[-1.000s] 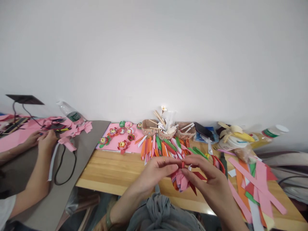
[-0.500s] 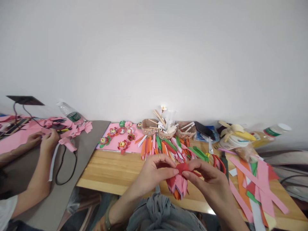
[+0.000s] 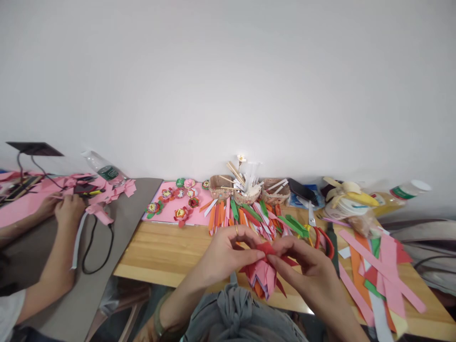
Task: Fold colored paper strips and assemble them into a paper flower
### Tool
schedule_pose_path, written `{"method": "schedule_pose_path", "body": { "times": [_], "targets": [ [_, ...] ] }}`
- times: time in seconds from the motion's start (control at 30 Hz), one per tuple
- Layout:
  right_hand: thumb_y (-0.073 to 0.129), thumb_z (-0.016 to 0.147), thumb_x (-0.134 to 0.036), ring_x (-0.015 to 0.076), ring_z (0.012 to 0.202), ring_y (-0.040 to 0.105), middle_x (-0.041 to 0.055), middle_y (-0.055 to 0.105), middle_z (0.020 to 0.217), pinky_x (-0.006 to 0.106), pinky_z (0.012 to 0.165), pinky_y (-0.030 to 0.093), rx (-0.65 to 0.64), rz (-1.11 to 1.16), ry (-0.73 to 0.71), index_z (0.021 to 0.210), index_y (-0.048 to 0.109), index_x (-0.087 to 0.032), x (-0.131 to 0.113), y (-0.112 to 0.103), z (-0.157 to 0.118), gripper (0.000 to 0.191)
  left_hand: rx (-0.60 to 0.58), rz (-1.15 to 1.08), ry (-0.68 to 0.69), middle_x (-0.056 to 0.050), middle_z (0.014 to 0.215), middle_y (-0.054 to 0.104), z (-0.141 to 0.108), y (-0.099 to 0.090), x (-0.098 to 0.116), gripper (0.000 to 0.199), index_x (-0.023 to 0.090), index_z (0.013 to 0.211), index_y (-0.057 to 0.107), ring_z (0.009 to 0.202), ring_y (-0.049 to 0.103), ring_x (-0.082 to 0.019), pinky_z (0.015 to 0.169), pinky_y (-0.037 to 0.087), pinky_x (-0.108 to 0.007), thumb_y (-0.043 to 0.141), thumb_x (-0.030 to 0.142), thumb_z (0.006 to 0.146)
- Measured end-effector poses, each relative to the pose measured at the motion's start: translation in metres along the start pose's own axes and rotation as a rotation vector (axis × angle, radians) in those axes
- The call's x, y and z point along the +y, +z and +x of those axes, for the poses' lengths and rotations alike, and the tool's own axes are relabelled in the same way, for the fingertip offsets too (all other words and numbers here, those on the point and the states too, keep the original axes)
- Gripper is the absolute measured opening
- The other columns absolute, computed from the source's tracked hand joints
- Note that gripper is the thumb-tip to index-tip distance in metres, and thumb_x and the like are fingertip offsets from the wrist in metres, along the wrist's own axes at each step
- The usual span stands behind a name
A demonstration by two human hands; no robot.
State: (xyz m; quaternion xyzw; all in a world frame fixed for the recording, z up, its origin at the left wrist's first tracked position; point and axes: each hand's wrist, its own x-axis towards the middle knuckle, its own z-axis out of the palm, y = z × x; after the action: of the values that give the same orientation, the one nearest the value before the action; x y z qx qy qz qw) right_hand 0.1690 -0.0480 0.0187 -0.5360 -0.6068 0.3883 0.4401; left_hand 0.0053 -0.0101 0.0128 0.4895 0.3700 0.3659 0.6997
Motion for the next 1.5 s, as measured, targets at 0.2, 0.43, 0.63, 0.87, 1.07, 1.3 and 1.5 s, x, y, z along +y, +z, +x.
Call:
{"method": "schedule_pose_path", "body": {
  "times": [0.2,0.43,0.63,0.87,1.07,1.3,1.5],
  "targets": [
    [0.058,0.078,-0.020,0.0146,0.058,0.061,0.0005,0.066,0.065,0.023,0.055,0.050,0.084,-0.186,-0.164,0.072,0.062,-0.020,0.006,0.004,-0.005,0.007,0.117,0.155,0.208,-0.002,0.066,0.059,-0.001,0.004,-0.001,0.003,0.015,0.064,0.070,0.061,0.054,-0.011,0.056,0.041,-0.022,0.069,0.015,0.068],
    [0.055,0.081,-0.011,0.0120,0.058,0.063,-0.0019,0.066,0.068,0.019,0.055,0.049,0.116,-0.278,-0.372,0.079,0.059,-0.022,0.009,0.002,-0.006,0.012,-0.014,0.075,0.209,-0.003,0.075,0.059,-0.001,-0.009,-0.003,0.015,0.018,0.086,0.072,0.071,0.056,-0.013,0.063,0.042,-0.024,0.068,0.025,0.073],
    [0.053,0.080,-0.006,0.0160,0.075,0.068,0.0000,0.070,0.075,0.024,0.068,0.053,0.178,-0.313,-0.521,0.078,0.058,-0.024,0.009,0.000,0.000,0.019,-0.387,-0.139,-0.062,-0.008,0.111,0.061,0.001,-0.011,-0.015,0.065,0.026,0.121,0.055,0.097,0.057,-0.022,0.084,0.044,-0.034,0.077,0.042,0.061],
    [0.057,0.082,-0.020,0.0187,0.081,0.062,0.0055,0.066,0.089,0.029,0.070,0.050,0.343,-0.362,-0.362,0.086,0.061,-0.022,0.011,-0.001,-0.001,0.006,-0.031,0.089,0.062,-0.009,0.119,0.057,0.001,-0.002,-0.025,0.075,0.029,0.132,0.041,0.096,0.059,-0.021,0.085,0.045,-0.034,0.076,0.030,0.065],
    [0.048,0.086,-0.039,0.0128,0.053,0.051,-0.0012,0.055,0.060,0.021,0.048,0.041,0.046,-0.128,0.002,0.069,0.057,-0.020,0.005,0.000,-0.001,0.027,0.077,0.611,0.347,-0.007,0.112,0.060,0.001,-0.003,-0.023,0.048,0.024,0.115,0.054,0.105,0.054,-0.024,0.092,0.040,-0.040,0.071,0.030,0.071],
    [0.051,0.079,-0.057,0.0104,0.050,0.037,-0.0044,0.041,0.055,0.021,0.046,0.032,-0.078,0.090,0.175,0.060,0.049,-0.020,0.007,0.002,0.002,0.042,0.060,0.566,0.386,-0.007,0.110,0.061,0.000,-0.002,-0.023,0.046,0.024,0.110,0.058,0.105,0.053,-0.023,0.091,0.041,-0.035,0.073,0.033,0.068],
    [0.050,0.078,-0.062,0.0097,0.048,0.029,-0.0056,0.034,0.053,0.022,0.044,0.025,-0.109,0.098,0.174,0.057,0.045,-0.020,0.008,0.002,0.001,0.048,0.114,0.301,0.354,-0.005,0.108,0.058,-0.002,0.003,-0.030,0.047,0.023,0.104,0.059,0.103,0.054,-0.020,0.090,0.042,-0.031,0.078,0.031,0.063]
  ]
}}
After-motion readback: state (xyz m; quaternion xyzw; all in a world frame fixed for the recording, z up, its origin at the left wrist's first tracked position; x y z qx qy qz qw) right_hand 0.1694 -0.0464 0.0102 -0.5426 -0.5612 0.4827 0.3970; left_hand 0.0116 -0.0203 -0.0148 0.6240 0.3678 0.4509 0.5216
